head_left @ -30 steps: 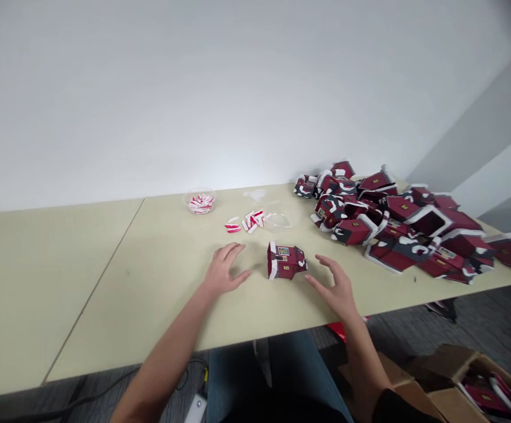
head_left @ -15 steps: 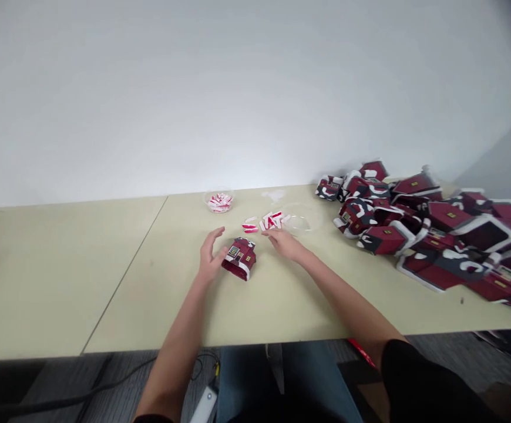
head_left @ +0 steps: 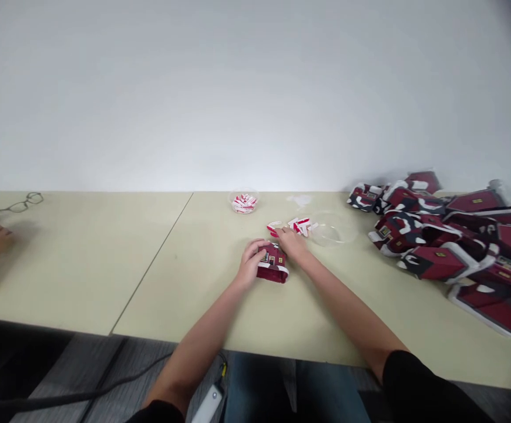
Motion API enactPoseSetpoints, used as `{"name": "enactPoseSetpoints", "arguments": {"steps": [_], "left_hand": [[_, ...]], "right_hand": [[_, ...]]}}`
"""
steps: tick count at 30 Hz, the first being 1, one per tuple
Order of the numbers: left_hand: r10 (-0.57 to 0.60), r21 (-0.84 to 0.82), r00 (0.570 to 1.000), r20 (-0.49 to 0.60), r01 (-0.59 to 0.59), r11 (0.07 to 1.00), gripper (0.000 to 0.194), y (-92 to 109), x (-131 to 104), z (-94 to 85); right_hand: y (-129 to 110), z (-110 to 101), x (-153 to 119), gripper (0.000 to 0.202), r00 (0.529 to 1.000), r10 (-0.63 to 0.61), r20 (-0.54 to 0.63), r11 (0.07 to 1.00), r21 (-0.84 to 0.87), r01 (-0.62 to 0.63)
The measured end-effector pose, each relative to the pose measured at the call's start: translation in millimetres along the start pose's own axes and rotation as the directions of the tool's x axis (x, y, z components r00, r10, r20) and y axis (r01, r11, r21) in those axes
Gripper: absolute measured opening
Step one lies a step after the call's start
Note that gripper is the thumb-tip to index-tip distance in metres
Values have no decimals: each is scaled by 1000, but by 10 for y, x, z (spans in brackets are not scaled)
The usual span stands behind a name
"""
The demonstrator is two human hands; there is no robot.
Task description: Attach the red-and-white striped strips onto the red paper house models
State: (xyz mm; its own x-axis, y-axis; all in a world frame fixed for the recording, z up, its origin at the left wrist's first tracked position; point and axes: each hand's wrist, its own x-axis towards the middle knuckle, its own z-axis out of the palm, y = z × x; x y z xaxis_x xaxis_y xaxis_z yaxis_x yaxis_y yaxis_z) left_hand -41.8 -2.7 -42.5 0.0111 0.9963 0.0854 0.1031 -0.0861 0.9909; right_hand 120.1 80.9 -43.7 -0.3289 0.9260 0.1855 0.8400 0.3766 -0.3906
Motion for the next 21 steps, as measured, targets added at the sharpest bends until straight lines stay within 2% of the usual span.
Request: {"name": "enactPoseSetpoints", "arguments": {"steps": [3,5,6,8,10,12,15,19,21], "left_hand": [[-67,-81,998,-7,66,995,41,-2,10,19],[-119,-100,991,-55,113,989,42,3,33,-4],[-130,-87,988,-84,123,989,42,8,45,-22],[-105,-26,986,-132,102,994,42,22,63,-60],[-44,44,989,-142,51,998,42,41,68,-90],[14,92,994,-104,-4,996,41,65,61,-109],[73,114,997,1,-73,991,45,105,37,-127],[110,128,984,141,-128,983,55,129,12,-147],[119,131,975,188,-145,981,58,123,9,-152]], "right_hand": [[54,-100,-108,29,999,-19,-37,997,78,22],[71,-147,-201,28,996,-40,-84,967,249,60],[69,-156,-250,27,993,-44,-106,924,375,81],[39,-143,-342,27,991,-37,-126,776,621,108],[-24,-108,-418,29,993,-36,-111,664,740,107],[-105,-79,-468,30,993,-34,-110,643,758,106],[-218,-87,-499,32,989,-42,-143,664,735,134],[-302,-152,-510,42,982,-74,-173,667,724,178],[-309,-165,-512,41,982,-60,-178,655,736,173]]}}
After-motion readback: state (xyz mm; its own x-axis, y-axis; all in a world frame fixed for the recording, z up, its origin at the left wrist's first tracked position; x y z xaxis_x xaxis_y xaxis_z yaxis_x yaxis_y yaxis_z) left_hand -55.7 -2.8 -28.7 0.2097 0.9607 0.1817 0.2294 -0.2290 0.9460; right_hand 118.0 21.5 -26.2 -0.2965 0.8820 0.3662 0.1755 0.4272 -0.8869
